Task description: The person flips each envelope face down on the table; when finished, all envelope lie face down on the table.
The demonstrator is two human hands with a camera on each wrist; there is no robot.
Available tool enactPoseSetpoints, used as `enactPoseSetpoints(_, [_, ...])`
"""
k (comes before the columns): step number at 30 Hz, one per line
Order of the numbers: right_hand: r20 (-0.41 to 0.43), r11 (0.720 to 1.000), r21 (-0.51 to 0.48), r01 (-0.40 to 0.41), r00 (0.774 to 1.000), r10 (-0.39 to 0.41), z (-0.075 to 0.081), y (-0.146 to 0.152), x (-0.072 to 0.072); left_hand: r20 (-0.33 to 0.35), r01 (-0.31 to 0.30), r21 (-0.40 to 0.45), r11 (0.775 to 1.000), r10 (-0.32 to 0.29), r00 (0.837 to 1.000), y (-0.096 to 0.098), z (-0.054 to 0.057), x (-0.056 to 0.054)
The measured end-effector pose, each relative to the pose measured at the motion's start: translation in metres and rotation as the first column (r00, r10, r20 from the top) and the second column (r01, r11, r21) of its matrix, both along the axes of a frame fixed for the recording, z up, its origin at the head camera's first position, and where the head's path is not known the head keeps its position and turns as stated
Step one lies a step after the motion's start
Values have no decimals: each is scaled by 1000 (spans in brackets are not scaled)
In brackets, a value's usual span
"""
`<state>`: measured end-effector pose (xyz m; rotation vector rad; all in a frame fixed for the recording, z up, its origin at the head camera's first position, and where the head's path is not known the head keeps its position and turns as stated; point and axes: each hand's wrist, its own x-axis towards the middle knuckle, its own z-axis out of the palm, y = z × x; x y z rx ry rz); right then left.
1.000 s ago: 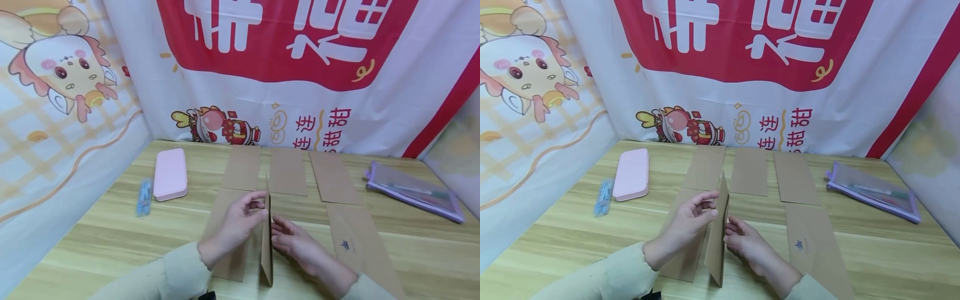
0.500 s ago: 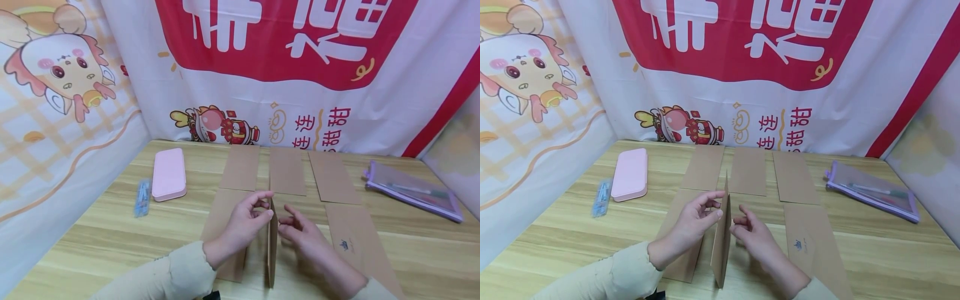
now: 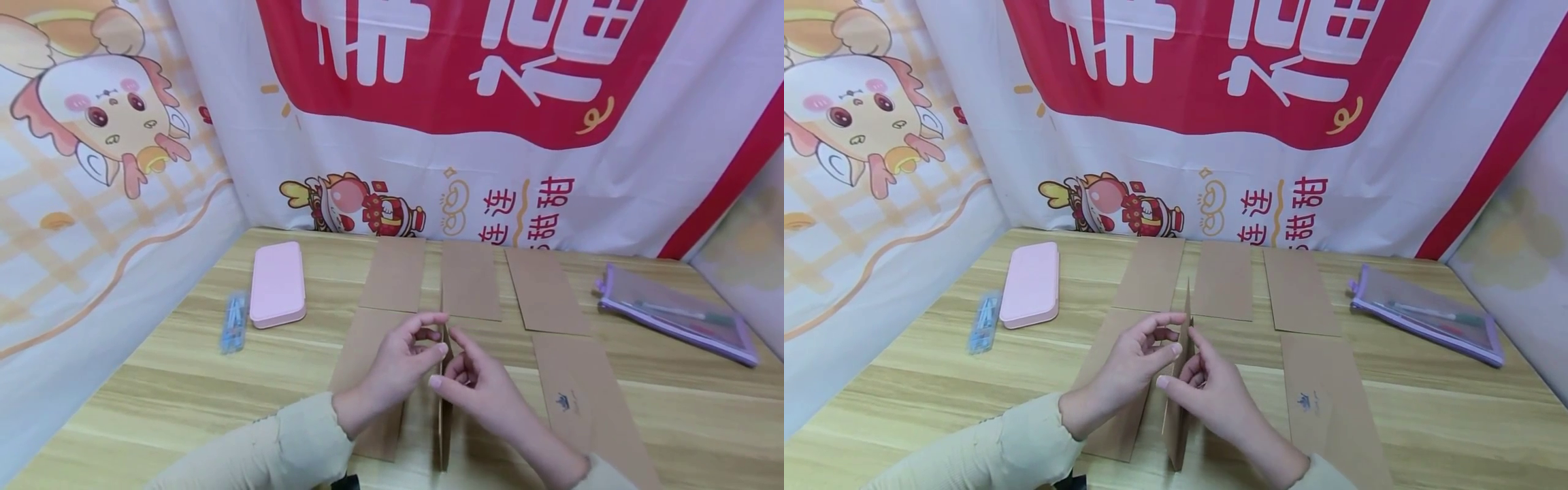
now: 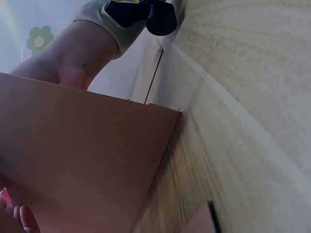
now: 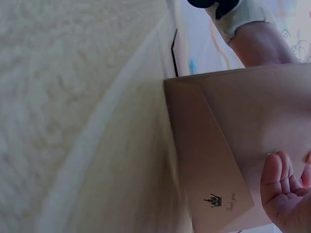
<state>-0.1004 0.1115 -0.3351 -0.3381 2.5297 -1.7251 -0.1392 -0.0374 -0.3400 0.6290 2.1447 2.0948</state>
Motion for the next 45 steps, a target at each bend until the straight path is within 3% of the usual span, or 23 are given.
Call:
enactPoseSetpoints(9, [-17,993,-50,-111,994,110,-4,-2,-1,16,24,47,999,-24,1000,-2,-3,-1])
enactPoseSetpoints(19, [34,992,-70,-107,993,110,-3,5,0,29,65,43,997,-66,997,-1,-10,3])
enactPoseSetpoints(27, [77,993,-113,-31,996,39,5,14,4,43,131,63,989,-134,990,11,-10,3])
enactPoseSetpoints(30, [103,987,-149,53,994,-38,6,18,3,31,151,54,987,-153,988,19,-9,0])
enactPoseSetpoints(34, [71,975,-171,139,989,-129,5,22,2,17,163,46,986,-164,986,30,-8,-3])
enactPoseSetpoints(37, [22,969,-192,154,988,-153,2,25,0,38,169,71,983,-172,984,34,-6,-2])
enactPoseSetpoints(45, [31,949,-225,221,975,-219,-1,30,0,113,192,140,971,-208,972,34,2,0])
